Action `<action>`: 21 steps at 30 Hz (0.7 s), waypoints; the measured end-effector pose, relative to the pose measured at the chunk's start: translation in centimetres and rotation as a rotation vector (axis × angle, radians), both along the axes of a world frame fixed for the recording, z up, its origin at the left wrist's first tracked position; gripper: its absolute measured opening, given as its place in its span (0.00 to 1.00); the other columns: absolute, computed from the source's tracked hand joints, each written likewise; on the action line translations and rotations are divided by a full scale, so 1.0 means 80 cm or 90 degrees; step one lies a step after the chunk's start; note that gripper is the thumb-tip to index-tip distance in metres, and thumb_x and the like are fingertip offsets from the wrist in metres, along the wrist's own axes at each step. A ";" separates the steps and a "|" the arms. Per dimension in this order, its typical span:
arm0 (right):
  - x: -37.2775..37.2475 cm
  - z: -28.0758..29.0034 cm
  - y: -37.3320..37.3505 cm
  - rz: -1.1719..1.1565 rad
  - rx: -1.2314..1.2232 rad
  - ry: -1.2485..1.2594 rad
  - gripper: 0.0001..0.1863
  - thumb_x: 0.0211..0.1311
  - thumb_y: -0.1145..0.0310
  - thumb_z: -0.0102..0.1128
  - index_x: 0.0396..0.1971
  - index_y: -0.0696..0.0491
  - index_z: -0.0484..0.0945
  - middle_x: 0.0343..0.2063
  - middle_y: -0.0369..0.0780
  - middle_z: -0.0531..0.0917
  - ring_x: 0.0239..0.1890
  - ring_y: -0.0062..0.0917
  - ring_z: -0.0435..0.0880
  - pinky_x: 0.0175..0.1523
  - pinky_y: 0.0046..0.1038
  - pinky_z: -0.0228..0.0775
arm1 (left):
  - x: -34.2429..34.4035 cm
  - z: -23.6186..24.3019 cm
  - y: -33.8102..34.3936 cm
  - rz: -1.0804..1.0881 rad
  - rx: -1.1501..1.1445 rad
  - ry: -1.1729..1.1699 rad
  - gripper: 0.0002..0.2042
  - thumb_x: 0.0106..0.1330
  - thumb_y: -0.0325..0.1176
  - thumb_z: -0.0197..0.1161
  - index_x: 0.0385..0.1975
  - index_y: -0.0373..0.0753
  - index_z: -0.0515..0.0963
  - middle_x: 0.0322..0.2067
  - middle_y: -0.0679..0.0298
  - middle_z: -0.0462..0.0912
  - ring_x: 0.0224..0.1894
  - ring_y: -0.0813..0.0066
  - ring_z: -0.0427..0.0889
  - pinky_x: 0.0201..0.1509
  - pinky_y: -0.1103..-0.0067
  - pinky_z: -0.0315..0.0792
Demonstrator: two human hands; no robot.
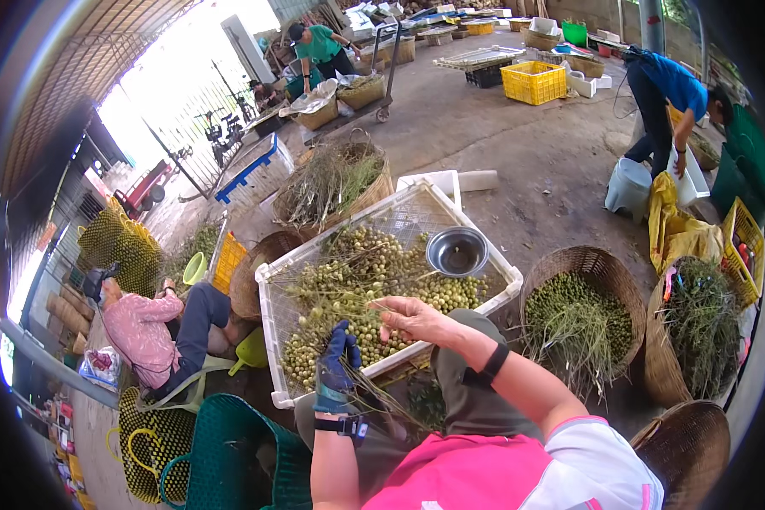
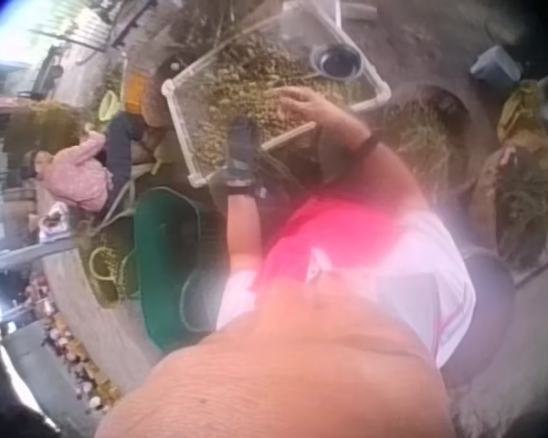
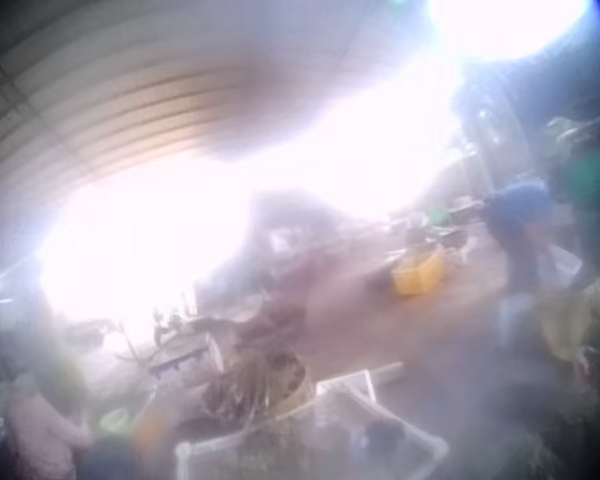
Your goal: Sorting and cleaning longan fruit from their stems by hand.
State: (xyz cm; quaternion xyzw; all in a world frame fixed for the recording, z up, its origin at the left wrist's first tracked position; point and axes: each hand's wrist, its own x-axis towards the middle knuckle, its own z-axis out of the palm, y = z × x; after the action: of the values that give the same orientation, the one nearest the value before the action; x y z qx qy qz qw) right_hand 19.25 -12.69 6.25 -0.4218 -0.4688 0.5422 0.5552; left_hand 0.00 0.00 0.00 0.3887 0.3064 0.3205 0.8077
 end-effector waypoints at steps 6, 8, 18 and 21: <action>-0.017 -0.010 0.006 -0.052 -0.084 0.124 0.23 0.68 0.53 0.44 0.55 0.51 0.68 0.23 0.27 0.71 0.18 0.07 0.58 0.22 0.11 0.50 | -0.009 -0.024 -0.005 0.086 -0.095 0.016 0.13 0.63 0.41 0.60 0.45 0.45 0.76 0.28 0.71 0.80 0.26 0.80 0.78 0.27 0.85 0.72; -0.029 -0.010 0.009 -0.095 -0.119 0.224 0.23 0.68 0.52 0.43 0.54 0.52 0.69 0.21 0.27 0.69 0.16 0.07 0.57 0.20 0.11 0.48 | -0.013 -0.027 -0.007 0.088 -0.099 0.013 0.13 0.63 0.41 0.60 0.45 0.45 0.75 0.29 0.71 0.80 0.27 0.79 0.78 0.27 0.84 0.72; -0.095 -0.083 0.025 -0.243 -0.045 -0.015 0.19 0.70 0.54 0.40 0.27 0.53 0.70 0.15 0.28 0.63 0.18 0.13 0.59 0.22 0.19 0.52 | 0.012 0.002 -0.022 0.008 0.119 0.038 0.19 0.64 0.42 0.58 0.51 0.40 0.72 0.46 0.65 0.77 0.42 0.78 0.76 0.41 0.81 0.70; -0.103 -0.091 0.020 -0.284 -0.061 -0.191 0.20 0.70 0.58 0.38 0.24 0.57 0.66 0.15 0.37 0.67 0.20 0.26 0.68 0.27 0.29 0.61 | 0.015 0.010 -0.029 -0.007 0.135 0.009 0.22 0.64 0.42 0.58 0.54 0.36 0.70 0.48 0.64 0.75 0.50 0.75 0.73 0.52 0.76 0.68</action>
State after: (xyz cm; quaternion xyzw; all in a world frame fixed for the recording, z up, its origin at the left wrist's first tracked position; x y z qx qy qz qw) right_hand 11.03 -11.06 -1.03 -0.6159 -0.4148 0.3598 0.5649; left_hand 1.18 -2.34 0.82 0.4761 0.2745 0.3437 0.7615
